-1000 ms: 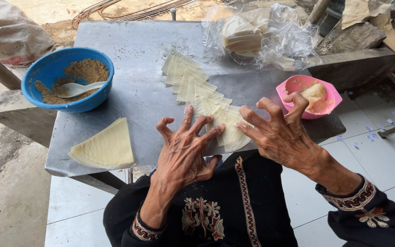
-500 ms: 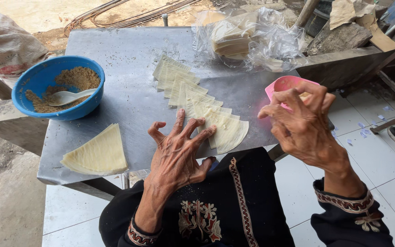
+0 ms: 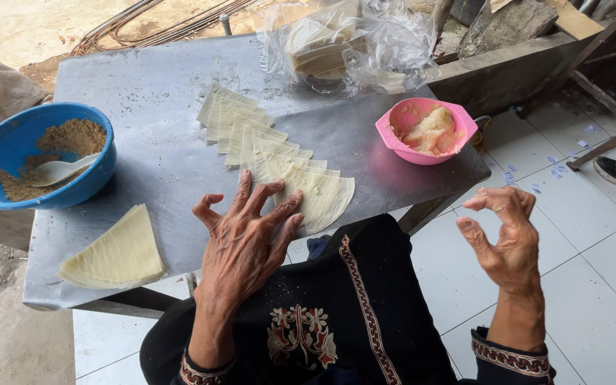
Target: The person folds thin translucent wrappers into cones, places a white paste inside, adds a brown granular filling, and rolls them into cylindrical bundles. The person repeats this process for multiple units, stacking the finished rolls on the metal table.
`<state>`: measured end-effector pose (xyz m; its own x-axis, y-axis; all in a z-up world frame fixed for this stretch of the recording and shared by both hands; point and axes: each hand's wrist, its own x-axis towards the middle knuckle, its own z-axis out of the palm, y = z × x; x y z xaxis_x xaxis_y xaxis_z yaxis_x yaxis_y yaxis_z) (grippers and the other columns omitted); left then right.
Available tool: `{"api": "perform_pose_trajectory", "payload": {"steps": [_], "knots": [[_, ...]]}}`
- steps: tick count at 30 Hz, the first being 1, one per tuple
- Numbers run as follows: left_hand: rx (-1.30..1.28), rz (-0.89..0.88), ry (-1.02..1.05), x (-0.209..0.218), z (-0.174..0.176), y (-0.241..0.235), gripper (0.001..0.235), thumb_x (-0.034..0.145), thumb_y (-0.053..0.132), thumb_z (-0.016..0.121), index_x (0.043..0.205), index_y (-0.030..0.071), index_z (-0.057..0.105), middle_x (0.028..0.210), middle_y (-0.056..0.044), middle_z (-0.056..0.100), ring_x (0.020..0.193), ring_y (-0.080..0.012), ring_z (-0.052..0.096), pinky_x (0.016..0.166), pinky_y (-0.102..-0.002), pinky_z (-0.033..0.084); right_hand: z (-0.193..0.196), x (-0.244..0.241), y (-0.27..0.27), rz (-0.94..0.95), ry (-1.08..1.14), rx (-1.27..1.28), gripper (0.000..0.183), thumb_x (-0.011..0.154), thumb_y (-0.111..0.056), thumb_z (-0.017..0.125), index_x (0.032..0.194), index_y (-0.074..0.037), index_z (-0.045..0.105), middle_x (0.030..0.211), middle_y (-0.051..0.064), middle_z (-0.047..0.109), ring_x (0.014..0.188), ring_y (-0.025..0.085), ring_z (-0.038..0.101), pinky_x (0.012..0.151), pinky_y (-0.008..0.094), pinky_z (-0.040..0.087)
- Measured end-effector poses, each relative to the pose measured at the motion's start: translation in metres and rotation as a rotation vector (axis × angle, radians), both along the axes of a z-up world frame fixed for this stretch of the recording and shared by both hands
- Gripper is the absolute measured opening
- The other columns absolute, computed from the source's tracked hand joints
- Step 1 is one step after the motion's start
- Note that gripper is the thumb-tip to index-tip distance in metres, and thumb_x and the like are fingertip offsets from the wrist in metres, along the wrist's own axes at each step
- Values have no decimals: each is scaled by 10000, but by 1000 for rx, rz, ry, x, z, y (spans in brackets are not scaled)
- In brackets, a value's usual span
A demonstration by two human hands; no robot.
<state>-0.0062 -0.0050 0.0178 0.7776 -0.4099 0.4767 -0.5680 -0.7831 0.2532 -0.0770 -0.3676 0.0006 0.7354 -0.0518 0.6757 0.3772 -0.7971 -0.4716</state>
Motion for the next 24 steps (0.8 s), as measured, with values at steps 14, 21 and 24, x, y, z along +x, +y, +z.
{"api": "perform_pose_trajectory", "payload": {"steps": [14, 21, 24], "knots": [[-24, 9, -22, -1, 2, -3, 312, 928, 406, 657, 1210, 303, 745, 1305, 30, 653, 1395, -276, 461, 1049, -517, 184, -11, 31, 119, 346, -90, -420, 377, 1017, -365, 598, 1330, -155, 577, 1321, 0, 642, 1234, 253, 453, 1024, 548, 201], [-50, -9, -28, 0, 0, 0, 307, 927, 404, 657, 1202, 303, 748, 1317, 16, 654, 1379, -302, 469, 1050, -532, 186, -12, 31, 122, 332, -82, -397, 392, 1006, -369, 582, 1320, -135, 601, 1286, 12, 656, 1193, 244, 483, 1016, 537, 220], [-48, -11, -32, 0, 0, -1, 307, 928, 400, 647, 1205, 313, 747, 1316, 11, 653, 1369, -308, 472, 1046, -546, 186, -9, 31, 121, 370, -82, -338, 404, 1016, -375, 572, 1325, -115, 578, 1282, 17, 647, 1204, 237, 498, 1035, 518, 236]]}}
